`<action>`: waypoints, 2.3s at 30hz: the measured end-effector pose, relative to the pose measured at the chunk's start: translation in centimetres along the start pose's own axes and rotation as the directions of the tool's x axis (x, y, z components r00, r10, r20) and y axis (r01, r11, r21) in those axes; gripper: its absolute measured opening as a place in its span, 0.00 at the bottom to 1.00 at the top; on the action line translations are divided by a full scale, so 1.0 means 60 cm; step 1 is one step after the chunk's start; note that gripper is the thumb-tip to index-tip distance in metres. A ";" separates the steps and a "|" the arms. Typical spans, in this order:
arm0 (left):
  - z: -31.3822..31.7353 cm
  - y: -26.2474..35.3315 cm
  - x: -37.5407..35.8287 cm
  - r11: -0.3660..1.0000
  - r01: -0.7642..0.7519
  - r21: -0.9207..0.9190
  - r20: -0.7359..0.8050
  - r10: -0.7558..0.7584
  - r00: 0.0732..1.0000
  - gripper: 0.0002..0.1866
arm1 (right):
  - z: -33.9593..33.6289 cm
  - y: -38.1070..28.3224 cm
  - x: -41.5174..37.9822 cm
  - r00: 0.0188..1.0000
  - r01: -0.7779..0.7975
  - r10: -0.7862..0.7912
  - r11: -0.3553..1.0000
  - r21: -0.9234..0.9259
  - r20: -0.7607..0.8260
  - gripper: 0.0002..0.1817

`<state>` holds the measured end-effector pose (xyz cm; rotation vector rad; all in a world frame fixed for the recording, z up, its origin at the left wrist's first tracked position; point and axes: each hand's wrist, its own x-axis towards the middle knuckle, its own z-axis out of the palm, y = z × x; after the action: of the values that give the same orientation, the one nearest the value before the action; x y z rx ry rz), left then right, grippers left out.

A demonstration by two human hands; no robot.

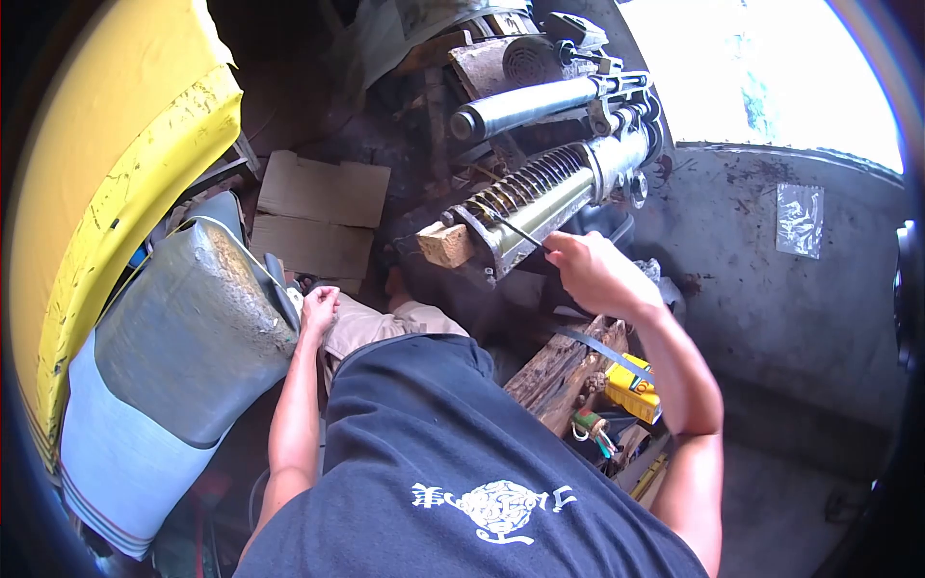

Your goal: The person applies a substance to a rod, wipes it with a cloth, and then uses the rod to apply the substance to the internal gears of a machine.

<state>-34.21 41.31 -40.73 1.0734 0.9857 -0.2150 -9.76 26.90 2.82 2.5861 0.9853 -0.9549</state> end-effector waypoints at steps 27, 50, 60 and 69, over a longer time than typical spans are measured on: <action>0.004 -0.013 0.006 0.994 -0.074 0.081 -0.013 0.075 0.997 0.11 | 0.078 0.010 -0.019 0.917 -0.200 0.292 0.925 0.322 -0.270 0.07; 0.007 -0.020 0.014 0.996 -0.058 0.065 -0.008 0.058 0.998 0.10 | 0.074 -0.034 -0.009 0.924 -0.234 0.337 0.872 0.429 -0.182 0.11; 0.005 -0.007 0.005 0.993 -0.071 0.097 -0.001 0.072 0.997 0.09 | 0.077 -0.033 -0.002 0.918 -0.182 0.240 0.962 0.202 -0.315 0.06; 0.006 -0.018 0.014 0.993 -0.076 0.096 0.015 0.075 0.997 0.10 | 0.087 -0.002 0.008 0.917 -0.380 0.215 0.225 0.897 0.335 0.07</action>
<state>-34.16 40.69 -42.03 1.1942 0.9306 -0.2085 -12.20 25.13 -1.51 3.2544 -0.4384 -2.0297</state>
